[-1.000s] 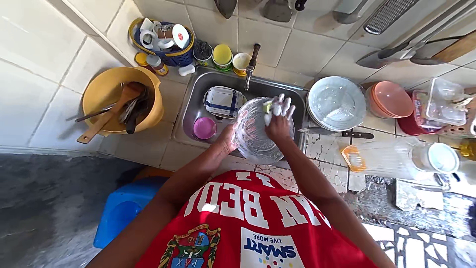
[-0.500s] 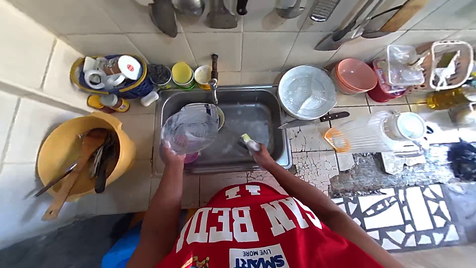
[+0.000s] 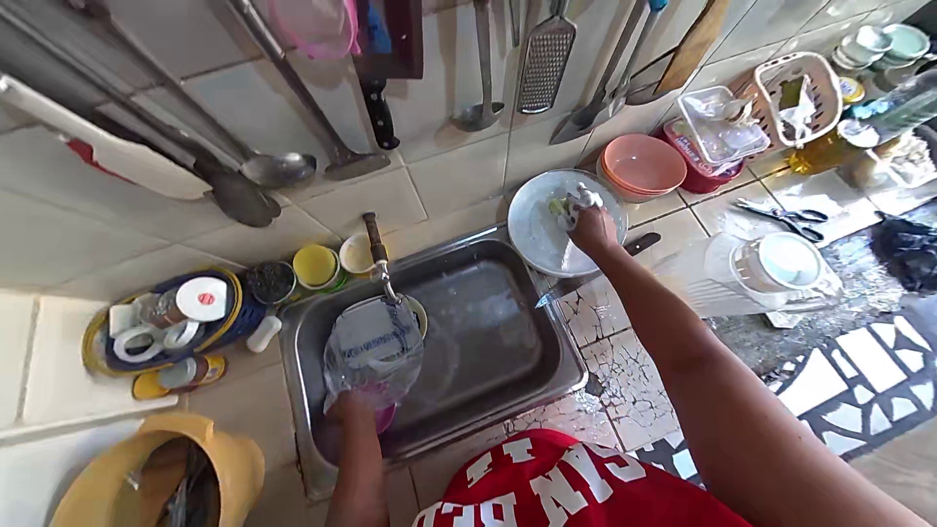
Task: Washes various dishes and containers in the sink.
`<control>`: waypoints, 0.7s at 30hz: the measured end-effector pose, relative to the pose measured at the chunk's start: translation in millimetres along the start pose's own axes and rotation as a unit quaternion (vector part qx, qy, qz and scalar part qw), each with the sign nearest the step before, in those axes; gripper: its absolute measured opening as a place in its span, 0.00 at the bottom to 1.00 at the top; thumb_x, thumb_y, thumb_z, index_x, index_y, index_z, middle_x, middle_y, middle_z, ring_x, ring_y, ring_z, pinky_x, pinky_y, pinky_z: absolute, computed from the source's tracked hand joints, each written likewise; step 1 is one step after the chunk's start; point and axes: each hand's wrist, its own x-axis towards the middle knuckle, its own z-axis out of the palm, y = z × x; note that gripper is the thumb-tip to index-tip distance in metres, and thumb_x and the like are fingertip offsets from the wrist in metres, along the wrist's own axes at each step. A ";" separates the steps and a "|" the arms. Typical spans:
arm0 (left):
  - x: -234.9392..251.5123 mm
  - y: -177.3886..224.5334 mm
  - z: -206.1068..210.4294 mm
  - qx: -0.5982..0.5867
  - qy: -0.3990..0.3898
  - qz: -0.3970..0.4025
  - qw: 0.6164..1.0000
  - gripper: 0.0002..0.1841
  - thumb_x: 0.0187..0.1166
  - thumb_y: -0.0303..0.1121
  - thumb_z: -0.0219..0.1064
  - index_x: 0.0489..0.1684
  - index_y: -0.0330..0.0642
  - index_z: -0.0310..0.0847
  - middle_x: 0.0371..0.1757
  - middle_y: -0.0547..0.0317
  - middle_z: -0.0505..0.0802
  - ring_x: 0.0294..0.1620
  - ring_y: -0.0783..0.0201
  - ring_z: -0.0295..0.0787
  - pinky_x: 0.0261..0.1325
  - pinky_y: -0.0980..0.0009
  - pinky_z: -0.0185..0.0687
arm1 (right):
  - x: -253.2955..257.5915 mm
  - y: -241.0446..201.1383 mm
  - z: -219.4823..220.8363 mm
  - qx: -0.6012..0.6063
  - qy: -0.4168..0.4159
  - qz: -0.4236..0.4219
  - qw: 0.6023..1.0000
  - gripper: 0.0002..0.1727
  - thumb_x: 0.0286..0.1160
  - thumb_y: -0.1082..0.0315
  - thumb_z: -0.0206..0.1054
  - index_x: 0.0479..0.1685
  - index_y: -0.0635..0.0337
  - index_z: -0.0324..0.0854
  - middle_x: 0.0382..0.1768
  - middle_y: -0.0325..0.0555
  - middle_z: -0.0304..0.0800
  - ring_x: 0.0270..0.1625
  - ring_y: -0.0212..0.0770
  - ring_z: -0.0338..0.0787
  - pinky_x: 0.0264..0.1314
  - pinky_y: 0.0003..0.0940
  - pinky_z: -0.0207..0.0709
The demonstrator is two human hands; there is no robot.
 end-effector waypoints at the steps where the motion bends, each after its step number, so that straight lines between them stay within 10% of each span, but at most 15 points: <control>1: -3.6 3.0 0.5 -0.032 0.016 -0.025 0.999 0.24 0.88 0.41 0.57 0.65 0.24 0.80 0.69 0.28 0.84 0.75 0.35 0.78 0.75 0.38 0.72 | 10.8 3.3 2.5 -0.020 -0.006 -0.008 1.000 0.23 0.76 0.60 0.70 0.66 0.65 0.84 0.75 0.70 0.78 0.76 0.71 0.79 0.71 0.72 0.76; 4: -48.9 28.5 -2.3 -0.156 0.046 -0.037 0.986 0.26 0.83 0.39 0.63 0.67 0.20 0.75 0.69 0.25 0.81 0.74 0.35 0.76 0.73 0.42 0.73 | 34.2 5.3 -3.0 -0.045 -0.007 -0.026 0.999 0.23 0.78 0.60 0.69 0.68 0.64 0.83 0.76 0.68 0.77 0.79 0.70 0.77 0.73 0.70 0.74; 6: -103.4 61.0 -5.0 -0.290 0.029 0.097 0.952 0.25 0.83 0.28 0.63 0.76 0.21 0.69 0.72 0.26 0.81 0.73 0.41 0.79 0.75 0.50 0.75 | 51.3 11.0 -3.9 -0.064 0.012 -0.066 0.996 0.26 0.77 0.57 0.69 0.72 0.61 0.82 0.79 0.67 0.74 0.83 0.69 0.71 0.81 0.70 0.65; 10: -200.1 151.7 13.9 -0.365 -0.267 0.310 0.836 0.26 0.81 0.26 0.65 0.78 0.26 0.70 0.72 0.33 0.82 0.69 0.51 0.84 0.70 0.58 0.83 | 72.1 19.9 -1.2 -0.071 0.004 -0.088 0.994 0.33 0.76 0.53 0.69 0.82 0.50 0.76 0.81 0.69 0.72 0.83 0.73 0.69 0.82 0.74 0.58; 14: -249.5 242.3 49.9 -0.271 -0.447 0.275 0.807 0.33 0.81 0.34 0.71 0.85 0.33 0.63 0.75 0.32 0.79 0.67 0.45 0.85 0.68 0.53 0.84 | 77.0 16.9 -6.6 -0.057 -0.006 -0.051 0.997 0.31 0.74 0.52 0.72 0.78 0.51 0.80 0.75 0.75 0.74 0.79 0.77 0.71 0.75 0.76 0.64; 21: -269.6 263.6 76.5 -0.409 -0.398 0.187 0.799 0.30 0.85 0.41 0.68 0.84 0.40 0.67 0.71 0.38 0.83 0.65 0.47 0.85 0.67 0.49 0.83 | 59.0 11.3 -8.8 0.003 -0.019 0.011 1.000 0.30 0.71 0.56 0.75 0.74 0.56 0.82 0.75 0.75 0.75 0.77 0.77 0.75 0.70 0.78 0.71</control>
